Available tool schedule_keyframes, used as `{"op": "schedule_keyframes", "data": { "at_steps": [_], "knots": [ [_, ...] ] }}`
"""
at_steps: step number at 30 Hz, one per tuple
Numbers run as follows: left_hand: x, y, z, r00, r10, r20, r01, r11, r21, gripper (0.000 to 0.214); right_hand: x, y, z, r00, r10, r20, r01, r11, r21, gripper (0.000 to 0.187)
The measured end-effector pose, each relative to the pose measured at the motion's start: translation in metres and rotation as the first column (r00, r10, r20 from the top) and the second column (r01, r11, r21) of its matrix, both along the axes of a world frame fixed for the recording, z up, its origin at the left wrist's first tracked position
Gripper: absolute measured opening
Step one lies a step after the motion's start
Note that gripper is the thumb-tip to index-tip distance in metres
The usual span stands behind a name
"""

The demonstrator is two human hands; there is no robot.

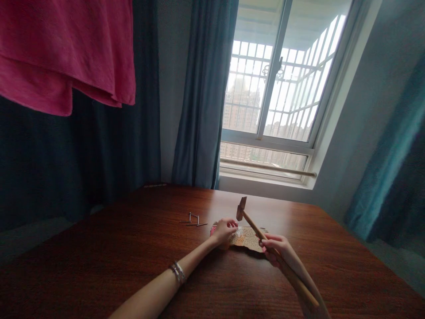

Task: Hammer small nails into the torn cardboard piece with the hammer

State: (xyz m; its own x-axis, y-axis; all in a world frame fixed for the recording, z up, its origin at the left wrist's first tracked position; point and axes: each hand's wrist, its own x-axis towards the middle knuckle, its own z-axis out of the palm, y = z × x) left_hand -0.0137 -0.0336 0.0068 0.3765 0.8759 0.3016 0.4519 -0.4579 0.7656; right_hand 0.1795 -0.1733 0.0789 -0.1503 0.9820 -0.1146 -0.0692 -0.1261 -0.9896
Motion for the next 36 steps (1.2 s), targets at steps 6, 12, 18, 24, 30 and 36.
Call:
{"op": "schedule_keyframes", "data": {
  "at_steps": [6,12,18,24,30,36],
  "knots": [
    [0.0000,-0.0019,0.0017,1.000,0.009,-0.013,-0.009,1.000,-0.013,0.018,0.0005,-0.0018,-0.0013,1.000,0.001,0.015,0.000,1.000,-0.028,0.021],
    [-0.0009,-0.0019,0.0025,0.999,0.010,-0.031,-0.010,1.000,0.007,0.018,-0.0011,-0.0020,-0.0022,1.000,-0.010,0.022,0.011,0.998,-0.062,0.022],
    [-0.0006,-0.0030,0.0031,0.999,0.012,-0.031,-0.012,1.000,0.021,0.017,0.0006,-0.0022,-0.0038,1.000,0.005,0.012,-0.004,0.999,-0.034,0.020],
    [0.0003,-0.0045,0.0034,0.999,0.021,-0.028,-0.020,1.000,0.013,0.015,-0.0022,-0.0054,-0.0020,1.000,0.006,-0.031,-0.006,1.000,-0.011,0.020],
    [0.0011,-0.0060,0.0052,0.997,0.040,-0.059,-0.040,0.999,0.002,0.015,-0.0035,-0.0046,-0.0028,0.999,-0.021,0.026,0.022,0.998,-0.056,0.023],
    [0.0014,-0.0056,0.0037,0.996,0.053,-0.077,-0.052,0.999,0.014,0.016,-0.0039,-0.0028,-0.0044,1.000,-0.018,0.017,0.019,0.998,-0.066,0.024]
  ]
}}
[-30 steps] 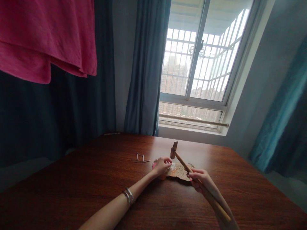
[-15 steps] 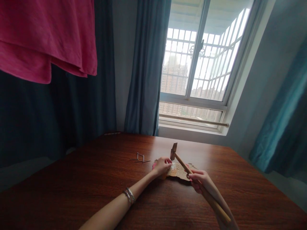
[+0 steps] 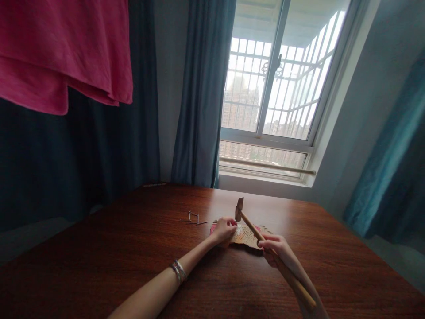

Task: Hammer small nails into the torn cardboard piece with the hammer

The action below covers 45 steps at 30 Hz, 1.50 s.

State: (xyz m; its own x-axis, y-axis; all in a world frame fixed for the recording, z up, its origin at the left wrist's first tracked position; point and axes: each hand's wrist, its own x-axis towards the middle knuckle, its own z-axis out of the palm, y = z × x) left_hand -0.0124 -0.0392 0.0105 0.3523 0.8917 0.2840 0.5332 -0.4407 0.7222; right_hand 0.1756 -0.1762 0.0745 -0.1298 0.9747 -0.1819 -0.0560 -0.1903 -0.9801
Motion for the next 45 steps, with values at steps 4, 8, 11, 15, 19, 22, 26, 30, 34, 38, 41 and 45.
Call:
{"op": "schedule_keyframes", "data": {
  "at_steps": [4,8,11,15,19,22,26,30,34,38,41,45],
  "knots": [
    [-0.0005,0.0004,-0.0009,0.999,-0.011,0.030,0.010,0.999,0.031,0.015,-0.0013,-0.0007,0.0014,1.000,-0.021,0.009,0.021,1.000,0.016,0.026],
    [-0.0010,0.0011,-0.0018,0.999,-0.022,0.034,0.021,0.999,0.025,0.015,-0.0019,-0.0029,0.0035,1.000,-0.007,0.009,0.007,1.000,0.027,0.022],
    [-0.0010,0.0016,-0.0028,0.999,-0.029,0.038,0.028,0.999,0.020,0.015,-0.0013,-0.0031,0.0024,1.000,-0.009,0.014,0.009,1.000,0.029,0.019],
    [-0.0007,0.0007,-0.0022,0.999,-0.026,0.044,0.026,1.000,0.016,0.015,-0.0002,-0.0015,0.0005,1.000,0.001,-0.004,0.000,0.999,0.042,0.018],
    [-0.0006,-0.0013,0.0008,1.000,-0.010,0.027,0.010,1.000,0.007,0.015,-0.0014,-0.0008,0.0009,1.000,0.006,-0.001,-0.006,1.000,0.015,0.017],
    [-0.0006,-0.0017,0.0019,1.000,-0.017,0.026,0.017,1.000,-0.002,0.015,-0.0021,-0.0008,0.0013,1.000,-0.005,-0.013,0.005,1.000,0.015,0.018],
    [-0.0007,-0.0008,0.0012,1.000,-0.005,0.003,0.005,1.000,-0.017,0.014,-0.0017,-0.0011,0.0003,1.000,0.005,-0.025,-0.004,1.000,0.008,0.016],
    [-0.0008,-0.0008,0.0005,1.000,-0.012,0.019,0.012,1.000,-0.017,0.014,-0.0019,-0.0020,0.0000,1.000,-0.005,-0.020,0.005,1.000,0.016,0.017],
    [-0.0009,-0.0014,0.0011,1.000,-0.006,0.007,0.006,1.000,-0.013,0.014,-0.0026,-0.0022,0.0002,1.000,-0.009,0.005,0.009,1.000,0.023,0.017],
    [-0.0015,-0.0017,0.0022,1.000,-0.012,0.001,0.012,1.000,-0.009,0.014,-0.0024,-0.0016,-0.0011,1.000,0.002,0.006,-0.003,1.000,0.017,0.016],
    [-0.0018,-0.0017,0.0025,1.000,-0.021,0.008,0.021,1.000,-0.007,0.014,-0.0023,-0.0017,-0.0009,1.000,-0.002,0.004,0.002,1.000,0.009,0.018],
    [-0.0021,-0.0017,0.0023,1.000,-0.024,0.011,0.024,1.000,0.006,0.014,-0.0031,-0.0034,0.0021,0.999,-0.011,0.030,0.010,0.999,0.033,0.020]
  ]
}}
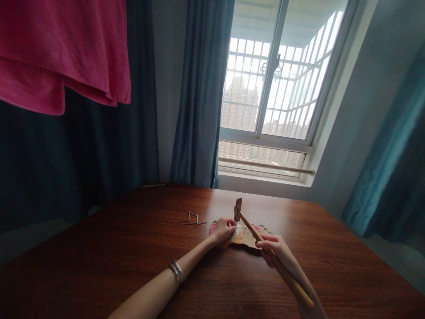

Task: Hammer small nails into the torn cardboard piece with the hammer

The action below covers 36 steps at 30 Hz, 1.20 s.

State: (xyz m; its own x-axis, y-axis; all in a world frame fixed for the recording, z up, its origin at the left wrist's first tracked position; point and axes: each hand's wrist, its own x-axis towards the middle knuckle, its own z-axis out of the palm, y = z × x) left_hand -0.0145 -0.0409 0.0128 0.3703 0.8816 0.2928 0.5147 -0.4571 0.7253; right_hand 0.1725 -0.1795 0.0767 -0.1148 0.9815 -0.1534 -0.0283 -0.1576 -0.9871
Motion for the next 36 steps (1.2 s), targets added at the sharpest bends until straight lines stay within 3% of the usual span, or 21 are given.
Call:
{"op": "schedule_keyframes", "data": {
  "at_steps": [4,19,23,30,36],
  "knots": [
    [0.000,0.000,-0.001,1.000,-0.009,-0.003,0.009,1.000,0.008,0.014,0.000,0.000,0.000,1.000,-0.017,-0.016,0.017,1.000,0.020,0.026],
    [-0.001,-0.001,0.001,1.000,0.018,-0.016,-0.018,1.000,-0.024,0.013,0.003,0.006,-0.006,0.998,0.013,-0.067,-0.016,0.998,-0.056,0.021],
    [0.000,0.000,0.000,1.000,-0.006,0.000,0.006,1.000,-0.006,0.014,0.005,0.005,-0.003,0.997,-0.026,-0.079,0.026,1.000,-0.002,0.024],
    [-0.002,0.008,-0.007,0.999,-0.037,0.032,0.038,0.999,-0.029,0.020,0.028,0.006,-0.002,0.957,-0.284,0.063,0.277,0.956,0.095,0.031],
    [-0.008,0.013,-0.006,0.984,-0.142,0.110,0.149,0.987,-0.054,0.040,0.061,0.014,-0.028,0.792,-0.546,0.272,0.489,0.835,0.253,0.023]
  ]
}}
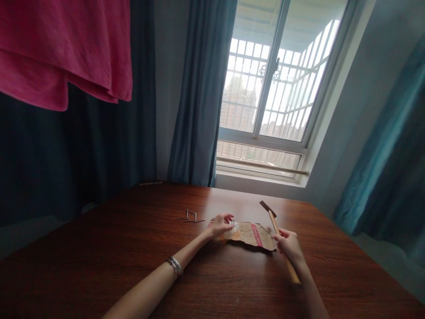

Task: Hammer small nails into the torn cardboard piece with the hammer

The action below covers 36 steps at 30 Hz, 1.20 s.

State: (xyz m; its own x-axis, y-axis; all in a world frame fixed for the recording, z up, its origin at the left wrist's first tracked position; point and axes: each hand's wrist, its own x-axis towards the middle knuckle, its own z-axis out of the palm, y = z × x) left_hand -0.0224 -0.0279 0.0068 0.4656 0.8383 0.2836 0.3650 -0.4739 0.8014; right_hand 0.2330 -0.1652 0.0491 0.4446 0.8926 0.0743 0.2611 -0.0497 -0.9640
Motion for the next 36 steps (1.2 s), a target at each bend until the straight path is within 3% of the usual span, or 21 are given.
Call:
{"op": "schedule_keyframes", "data": {
  "at_steps": [3,9,16,21,27,33,36],
  "knots": [
    [-0.004,0.000,0.004,1.000,-0.010,-0.010,0.010,1.000,0.019,0.048,0.016,0.000,-0.011,0.988,-0.067,0.136,0.071,0.997,-0.024,0.015],
    [-0.012,0.004,0.005,0.992,-0.024,-0.120,0.045,0.985,0.168,0.064,0.035,0.000,-0.017,0.884,-0.097,0.457,0.186,0.970,-0.154,0.020],
    [-0.016,-0.003,0.002,0.941,-0.038,-0.337,0.131,0.957,0.258,0.079,0.036,0.000,-0.020,0.860,-0.073,0.505,0.198,0.960,-0.198,0.032],
    [-0.016,-0.009,0.006,0.920,-0.044,-0.389,0.161,0.948,0.275,0.081,0.040,0.001,-0.025,0.766,-0.024,0.642,0.189,0.964,-0.190,0.034],
    [-0.018,-0.014,0.010,0.915,-0.036,-0.402,0.161,0.946,0.283,0.081,0.038,0.001,-0.028,0.727,-0.021,0.687,0.224,0.952,-0.208,0.037],
    [-0.019,-0.011,0.006,0.895,-0.011,-0.447,0.165,0.937,0.307,0.087,0.029,-0.007,-0.022,0.637,0.009,0.771,0.317,0.908,-0.273,0.038],
    [-0.019,-0.009,0.004,0.885,0.007,-0.465,0.152,0.941,0.303,0.088,0.027,-0.008,-0.019,0.629,0.032,0.777,0.339,0.888,-0.311,0.038]
  ]
}}
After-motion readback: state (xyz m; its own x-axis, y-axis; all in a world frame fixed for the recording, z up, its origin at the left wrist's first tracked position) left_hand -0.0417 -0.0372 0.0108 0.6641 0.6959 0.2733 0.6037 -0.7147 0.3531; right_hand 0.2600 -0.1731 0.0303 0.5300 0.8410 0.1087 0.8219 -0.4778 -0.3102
